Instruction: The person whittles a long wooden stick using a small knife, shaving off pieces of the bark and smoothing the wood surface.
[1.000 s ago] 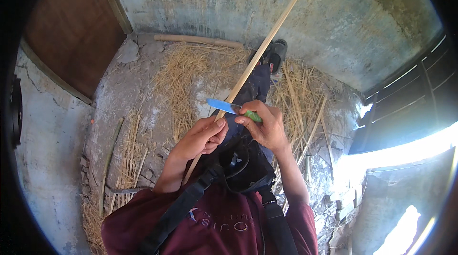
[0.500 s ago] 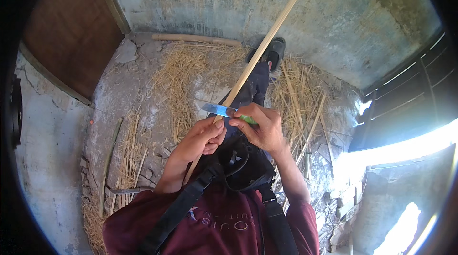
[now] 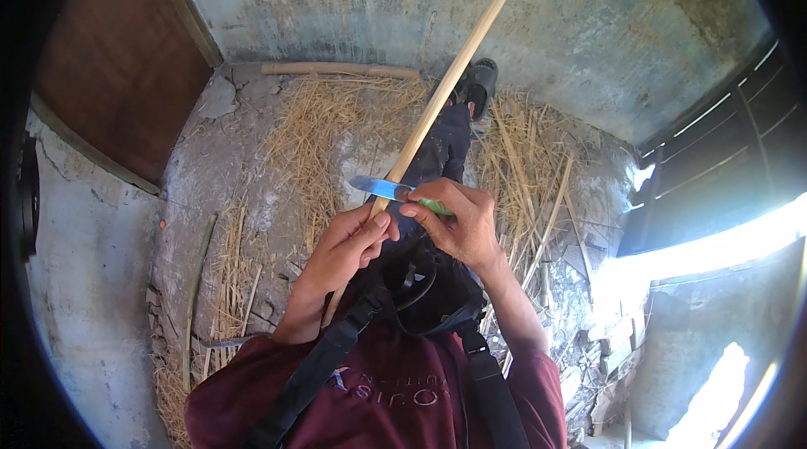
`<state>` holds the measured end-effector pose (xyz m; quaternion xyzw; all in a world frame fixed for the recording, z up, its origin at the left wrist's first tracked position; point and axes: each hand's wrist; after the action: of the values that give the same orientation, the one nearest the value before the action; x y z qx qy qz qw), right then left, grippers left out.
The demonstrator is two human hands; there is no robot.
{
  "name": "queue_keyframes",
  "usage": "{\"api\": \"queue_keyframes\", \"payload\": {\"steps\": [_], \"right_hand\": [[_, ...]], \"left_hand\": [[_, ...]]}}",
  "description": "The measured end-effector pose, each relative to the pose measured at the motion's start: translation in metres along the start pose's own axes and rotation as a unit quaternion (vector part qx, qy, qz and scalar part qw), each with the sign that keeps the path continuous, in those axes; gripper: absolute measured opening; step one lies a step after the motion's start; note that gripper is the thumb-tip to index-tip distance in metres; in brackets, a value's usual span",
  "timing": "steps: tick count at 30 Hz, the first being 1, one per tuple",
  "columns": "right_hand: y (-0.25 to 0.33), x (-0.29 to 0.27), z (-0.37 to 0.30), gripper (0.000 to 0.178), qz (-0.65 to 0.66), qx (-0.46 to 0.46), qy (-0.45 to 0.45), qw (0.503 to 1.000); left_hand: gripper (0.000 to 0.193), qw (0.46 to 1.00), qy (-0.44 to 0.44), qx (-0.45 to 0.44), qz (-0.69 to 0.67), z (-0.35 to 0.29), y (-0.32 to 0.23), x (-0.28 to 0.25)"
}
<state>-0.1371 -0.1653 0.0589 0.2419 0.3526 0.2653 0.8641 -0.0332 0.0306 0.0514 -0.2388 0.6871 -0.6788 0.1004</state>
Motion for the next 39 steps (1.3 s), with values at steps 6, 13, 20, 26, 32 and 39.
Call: {"api": "queue_keyframes", "payload": {"steps": [6,13,20,26,32,39], "right_hand": [[-0.015,0.003,-0.010,0.024,0.026,-0.027,0.008,0.999],[-0.010,0.002,-0.008,0.018,0.061,-0.017,-0.034,0.997],[-0.040,-0.026,0.012,0.013,0.158,0.083,-0.165,0.970],[-0.020,-0.021,0.017,0.016,0.042,0.009,-0.011,0.999],[-0.017,-0.010,0.012,0.016,0.057,0.012,0.013,0.998],[-0.021,-0.002,0.022,0.018,0.025,-0.033,0.008,0.999]], "left_hand": [[0.039,0.999,0.007,-0.034,-0.024,-0.002,-0.006,0.009],[0.040,0.999,0.012,0.003,-0.040,0.000,0.018,0.013],[0.040,0.991,0.055,-0.037,-0.114,0.002,0.019,0.018],[0.041,0.991,0.028,-0.078,-0.103,0.003,0.004,0.011],[0.042,0.996,0.001,-0.044,-0.081,0.006,0.005,0.013],[0.037,0.999,-0.048,0.019,-0.009,0.005,0.025,0.008]]}}
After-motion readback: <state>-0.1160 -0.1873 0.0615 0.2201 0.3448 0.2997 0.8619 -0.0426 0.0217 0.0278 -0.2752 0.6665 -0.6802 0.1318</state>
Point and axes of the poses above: each hand's wrist, its own z-axis towards the middle knuckle, its own x-axis out of the palm, y = z × x, and after that the axes turned 1 degree about -z, right-handed
